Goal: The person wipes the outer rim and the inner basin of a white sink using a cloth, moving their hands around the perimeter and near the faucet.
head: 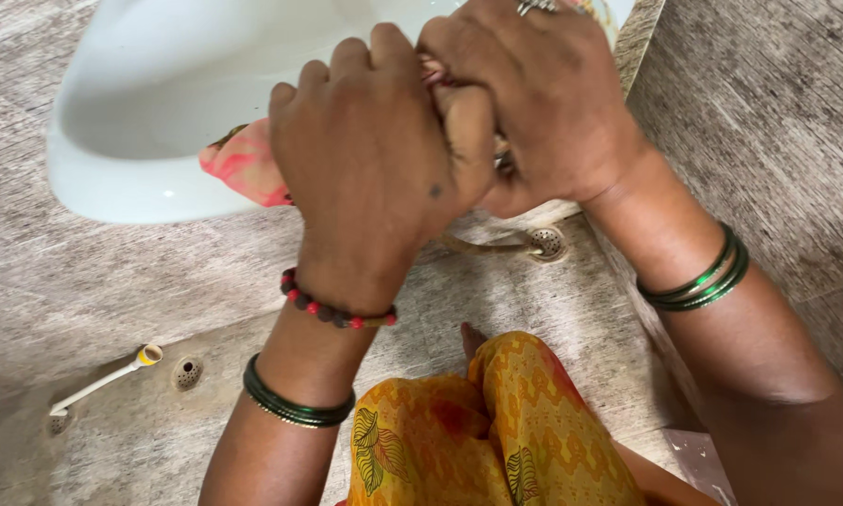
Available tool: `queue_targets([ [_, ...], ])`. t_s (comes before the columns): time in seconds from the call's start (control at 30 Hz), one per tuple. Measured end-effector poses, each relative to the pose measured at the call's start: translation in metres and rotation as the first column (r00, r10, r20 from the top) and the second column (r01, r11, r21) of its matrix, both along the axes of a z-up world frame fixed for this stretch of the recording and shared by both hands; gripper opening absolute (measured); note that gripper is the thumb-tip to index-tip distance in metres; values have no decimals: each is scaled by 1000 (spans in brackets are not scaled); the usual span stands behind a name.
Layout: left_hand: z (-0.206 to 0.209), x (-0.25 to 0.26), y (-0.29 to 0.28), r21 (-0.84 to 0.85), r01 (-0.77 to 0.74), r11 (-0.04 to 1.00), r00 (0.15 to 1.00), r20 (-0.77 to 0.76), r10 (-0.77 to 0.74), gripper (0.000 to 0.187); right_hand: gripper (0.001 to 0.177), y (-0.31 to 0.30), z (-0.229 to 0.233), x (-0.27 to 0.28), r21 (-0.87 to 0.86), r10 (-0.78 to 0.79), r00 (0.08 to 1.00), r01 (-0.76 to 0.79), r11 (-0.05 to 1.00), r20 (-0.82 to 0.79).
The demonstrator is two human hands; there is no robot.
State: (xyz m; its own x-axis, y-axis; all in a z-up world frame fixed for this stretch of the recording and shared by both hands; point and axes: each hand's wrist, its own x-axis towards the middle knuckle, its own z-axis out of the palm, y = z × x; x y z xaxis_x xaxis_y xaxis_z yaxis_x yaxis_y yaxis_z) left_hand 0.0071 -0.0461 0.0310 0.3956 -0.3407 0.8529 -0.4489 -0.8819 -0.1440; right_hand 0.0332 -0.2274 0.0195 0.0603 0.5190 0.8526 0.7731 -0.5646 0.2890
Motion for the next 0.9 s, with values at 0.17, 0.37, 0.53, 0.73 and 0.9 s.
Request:
queue_targets([
  [0.17, 6, 4, -34, -55, -6, 998, 998, -56, 3, 35, 33, -33, -20, 18, 49, 51, 996, -48, 998, -78],
  [0.37, 15, 11, -49, -131, 134, 982, 989, -49, -142, 31, 48, -56, -36, 33, 114, 161, 967, -140, 984, -196],
  [0.53, 13, 16, -49, -173, 227, 959, 970, -53, -239, 34, 44, -56, -34, 31, 94, 118, 983, -106, 990, -139],
  [0.73, 5, 19, -50, -198, 220, 955, 969, -66, -237, 38, 35, -44, -12, 8, -10, 35, 993, -36, 999, -110],
  [0.9, -1, 19, -42, -125, 207, 970, 974, -67, -217, 44, 31, -35, -3, -7, 51, -34, 975, 47, 998, -222],
])
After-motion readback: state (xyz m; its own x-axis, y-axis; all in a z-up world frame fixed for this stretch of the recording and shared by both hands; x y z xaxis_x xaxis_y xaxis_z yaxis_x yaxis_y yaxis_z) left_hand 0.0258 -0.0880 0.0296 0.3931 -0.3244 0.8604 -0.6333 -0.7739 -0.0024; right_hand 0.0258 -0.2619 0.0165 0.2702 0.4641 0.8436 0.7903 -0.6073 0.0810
